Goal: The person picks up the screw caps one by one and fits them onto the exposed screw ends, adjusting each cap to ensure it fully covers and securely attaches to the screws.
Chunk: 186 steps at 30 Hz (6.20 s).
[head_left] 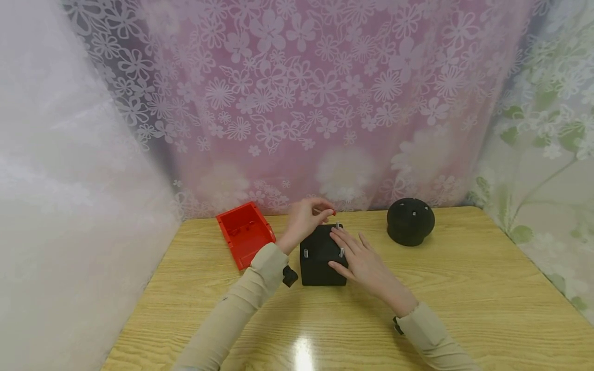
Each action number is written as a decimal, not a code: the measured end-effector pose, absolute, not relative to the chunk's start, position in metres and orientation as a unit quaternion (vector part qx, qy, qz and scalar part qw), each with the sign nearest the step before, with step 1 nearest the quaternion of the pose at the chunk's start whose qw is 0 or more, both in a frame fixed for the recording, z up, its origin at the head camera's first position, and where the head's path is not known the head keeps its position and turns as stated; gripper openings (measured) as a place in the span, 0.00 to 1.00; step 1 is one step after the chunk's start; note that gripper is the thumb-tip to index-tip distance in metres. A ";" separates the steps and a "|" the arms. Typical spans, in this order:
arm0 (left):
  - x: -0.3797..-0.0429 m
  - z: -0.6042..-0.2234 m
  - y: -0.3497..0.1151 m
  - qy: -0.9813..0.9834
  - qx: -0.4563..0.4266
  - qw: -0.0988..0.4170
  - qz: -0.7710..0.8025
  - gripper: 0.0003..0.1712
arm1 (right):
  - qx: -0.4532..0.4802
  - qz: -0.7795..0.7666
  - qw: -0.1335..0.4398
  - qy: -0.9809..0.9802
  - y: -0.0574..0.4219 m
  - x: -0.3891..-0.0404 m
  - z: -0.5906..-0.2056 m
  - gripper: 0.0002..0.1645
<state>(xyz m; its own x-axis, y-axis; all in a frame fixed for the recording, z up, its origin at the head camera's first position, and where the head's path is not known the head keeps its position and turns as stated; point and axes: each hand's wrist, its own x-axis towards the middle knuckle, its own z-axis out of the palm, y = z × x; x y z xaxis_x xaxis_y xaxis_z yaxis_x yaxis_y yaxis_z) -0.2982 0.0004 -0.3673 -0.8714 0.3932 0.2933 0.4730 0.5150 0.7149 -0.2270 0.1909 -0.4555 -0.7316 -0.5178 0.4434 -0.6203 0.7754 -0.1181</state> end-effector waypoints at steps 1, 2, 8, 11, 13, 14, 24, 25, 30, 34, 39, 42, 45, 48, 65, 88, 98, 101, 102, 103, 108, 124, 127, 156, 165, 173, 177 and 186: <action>-0.299 -0.368 0.002 -0.871 -0.254 0.049 -0.417 0.10 | 0.308 0.130 0.197 -0.922 0.191 -0.227 -0.455 0.46; -0.300 -0.369 0.003 -0.876 -0.258 0.050 -0.405 0.10 | 0.308 0.130 0.195 -0.922 0.191 -0.227 -0.455 0.46; -0.300 -0.371 0.009 -0.891 -0.270 0.049 -0.362 0.11 | 0.306 0.127 0.189 -0.924 0.191 -0.227 -0.455 0.46; -0.300 -0.372 0.011 -0.890 -0.274 0.049 -0.362 0.11 | 0.309 0.126 0.192 -0.923 0.191 -0.227 -0.455 0.45; -0.301 -0.373 0.012 -0.889 -0.276 0.051 -0.361 0.11 | 0.309 0.124 0.191 -0.923 0.192 -0.227 -0.455 0.45; -0.301 -0.373 0.012 -0.889 -0.276 0.051 -0.361 0.11 | 0.310 0.126 0.189 -0.923 0.192 -0.227 -0.455 0.45; -0.304 -0.378 0.013 -0.895 -0.278 0.057 -0.344 0.07 | 0.311 0.132 0.205 -0.919 0.191 -0.227 -0.456 0.45; -0.304 -0.379 0.013 -0.895 -0.278 0.058 -0.344 0.07 | 0.310 0.131 0.206 -0.919 0.191 -0.227 -0.456 0.45; -0.305 -0.379 0.013 -0.893 -0.282 0.064 -0.345 0.07 | 0.307 0.126 0.199 -0.922 0.191 -0.227 -0.456 0.46; -0.304 -0.379 0.013 -0.894 -0.284 0.061 -0.341 0.07 | 0.307 0.124 0.196 -0.923 0.191 -0.226 -0.455 0.46; -0.304 -0.379 0.013 -0.894 -0.288 0.056 -0.339 0.07 | 0.307 0.123 0.194 -0.923 0.191 -0.225 -0.454 0.45; -0.303 -0.380 0.014 -0.896 -0.287 0.055 -0.334 0.07 | 0.309 0.127 0.197 -0.922 0.191 -0.226 -0.455 0.45; -0.303 -0.380 0.016 -0.901 -0.283 0.055 -0.323 0.07 | 0.310 0.128 0.203 -0.920 0.191 -0.227 -0.456 0.44; -0.303 -0.380 0.017 -0.910 -0.278 0.053 -0.302 0.06 | 0.310 0.126 0.205 -0.920 0.191 -0.227 -0.456 0.44; -0.303 -0.368 -0.001 -0.875 -0.258 0.067 -0.404 0.13 | 0.309 0.128 0.198 -0.921 0.190 -0.226 -0.455 0.46; -0.310 -0.366 -0.094 -0.863 -0.139 0.014 -0.486 0.16 | 0.295 0.143 0.168 -0.930 0.190 -0.225 -0.453 0.46; -0.327 -0.374 -0.139 -0.925 -0.087 0.063 -0.364 0.23 | 0.296 0.138 0.174 -0.929 0.190 -0.225 -0.453 0.46; -0.334 -0.382 -0.145 -0.931 -0.083 0.074 -0.347 0.20 | 0.296 0.137 0.173 -0.929 0.191 -0.226 -0.454 0.46; -0.336 -0.386 -0.148 -0.931 -0.082 0.075 -0.348 0.19 | 0.296 0.136 0.173 -0.930 0.191 -0.226 -0.454 0.46; -0.339 -0.390 -0.149 -0.932 -0.077 0.074 -0.347 0.19 | 0.296 0.136 0.174 -0.929 0.191 -0.226 -0.454 0.46; -0.352 -0.413 -0.156 -0.940 -0.045 0.068 -0.332 0.16 | 0.301 0.130 0.188 -0.926 0.191 -0.227 -0.455 0.46; -0.371 -0.447 -0.172 -0.981 -0.028 0.051 -0.186 0.10 | 0.309 0.127 0.178 -0.926 0.186 -0.224 -0.457 0.45; -0.377 -0.453 -0.174 -0.984 -0.027 0.046 -0.169 0.11 | 0.310 0.129 0.176 -0.925 0.186 -0.224 -0.457 0.45; -0.361 -0.419 -0.158 -0.957 -0.022 -0.033 -0.288 0.14 | 0.307 0.125 0.193 -0.924 0.189 -0.227 -0.455 0.46; -0.340 -0.414 -0.163 -0.923 -0.049 -0.032 -0.381 0.15 | 0.305 0.134 0.185 -0.925 0.188 -0.226 -0.453 0.46; -0.323 -0.407 -0.158 -0.896 -0.065 -0.032 -0.439 0.15 | 0.305 0.144 0.193 -0.922 0.188 -0.228 -0.455 0.45; -0.313 -0.404 -0.150 -0.886 -0.071 -0.026 -0.458 0.15 | 0.306 0.146 0.192 -0.921 0.188 -0.228 -0.456 0.45; -0.296 -0.397 -0.134 -0.872 -0.088 -0.008 -0.482 0.13 | 0.303 0.149 0.189 -0.922 0.188 -0.226 -0.456 0.45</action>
<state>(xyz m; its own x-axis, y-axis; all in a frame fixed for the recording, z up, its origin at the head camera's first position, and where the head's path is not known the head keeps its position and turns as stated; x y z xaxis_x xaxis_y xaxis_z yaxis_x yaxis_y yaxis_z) -0.2957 -0.1336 -0.3972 -0.9842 0.1617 0.0717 0.1469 0.5206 0.8411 -0.2258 0.1883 -0.4564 -0.7451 -0.5025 0.4384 -0.6149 0.7722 -0.1601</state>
